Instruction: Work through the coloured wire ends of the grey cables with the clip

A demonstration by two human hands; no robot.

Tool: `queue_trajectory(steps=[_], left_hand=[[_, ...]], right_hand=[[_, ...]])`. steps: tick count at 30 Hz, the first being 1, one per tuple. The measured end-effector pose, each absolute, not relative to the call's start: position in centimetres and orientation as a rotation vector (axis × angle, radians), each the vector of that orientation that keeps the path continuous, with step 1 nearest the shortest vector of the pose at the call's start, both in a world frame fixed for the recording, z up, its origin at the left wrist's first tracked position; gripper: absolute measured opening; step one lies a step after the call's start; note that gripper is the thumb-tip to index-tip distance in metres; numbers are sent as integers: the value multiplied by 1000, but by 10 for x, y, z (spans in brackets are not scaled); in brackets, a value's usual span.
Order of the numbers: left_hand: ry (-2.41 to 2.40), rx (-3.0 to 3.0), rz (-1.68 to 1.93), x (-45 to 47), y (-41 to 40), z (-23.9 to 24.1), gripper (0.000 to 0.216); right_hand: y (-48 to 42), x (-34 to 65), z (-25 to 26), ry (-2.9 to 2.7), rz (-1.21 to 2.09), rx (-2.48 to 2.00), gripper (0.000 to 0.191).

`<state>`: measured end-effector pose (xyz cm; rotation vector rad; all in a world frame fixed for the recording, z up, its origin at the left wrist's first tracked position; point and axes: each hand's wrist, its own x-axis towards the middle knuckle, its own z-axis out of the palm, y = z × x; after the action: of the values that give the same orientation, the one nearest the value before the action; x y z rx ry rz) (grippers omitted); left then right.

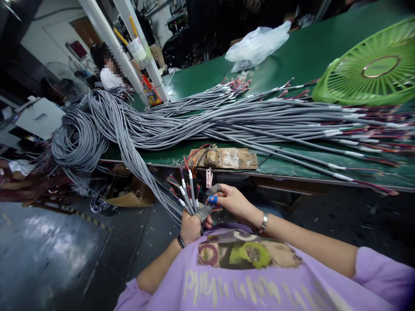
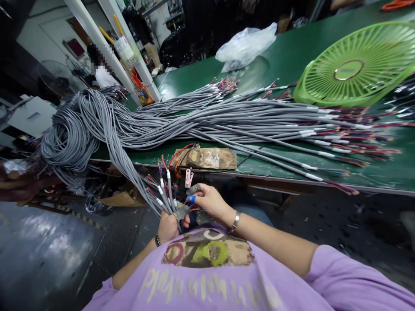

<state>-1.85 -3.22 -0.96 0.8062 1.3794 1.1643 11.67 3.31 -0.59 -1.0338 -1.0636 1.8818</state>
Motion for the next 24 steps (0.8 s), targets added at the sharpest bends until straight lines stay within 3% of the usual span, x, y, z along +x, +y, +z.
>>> queue_trajectory(steps=[8, 17, 21, 24], left_hand=[[1405, 823, 1130, -18, -33, -11, 32], [1323, 772, 1045, -28, -39, 1, 29], [1306, 668, 1106, -22, -32, 15, 27], [1262, 667, 1137, -13, -24, 22, 25]], right_hand=[[31, 116, -6, -974, 1960, -1047, 30], [48, 125, -9, -659, 1964, -1070, 13], [54, 124, -1, -728, 2250, -870, 32], [57, 119, 0, -913, 2143, -817, 40]])
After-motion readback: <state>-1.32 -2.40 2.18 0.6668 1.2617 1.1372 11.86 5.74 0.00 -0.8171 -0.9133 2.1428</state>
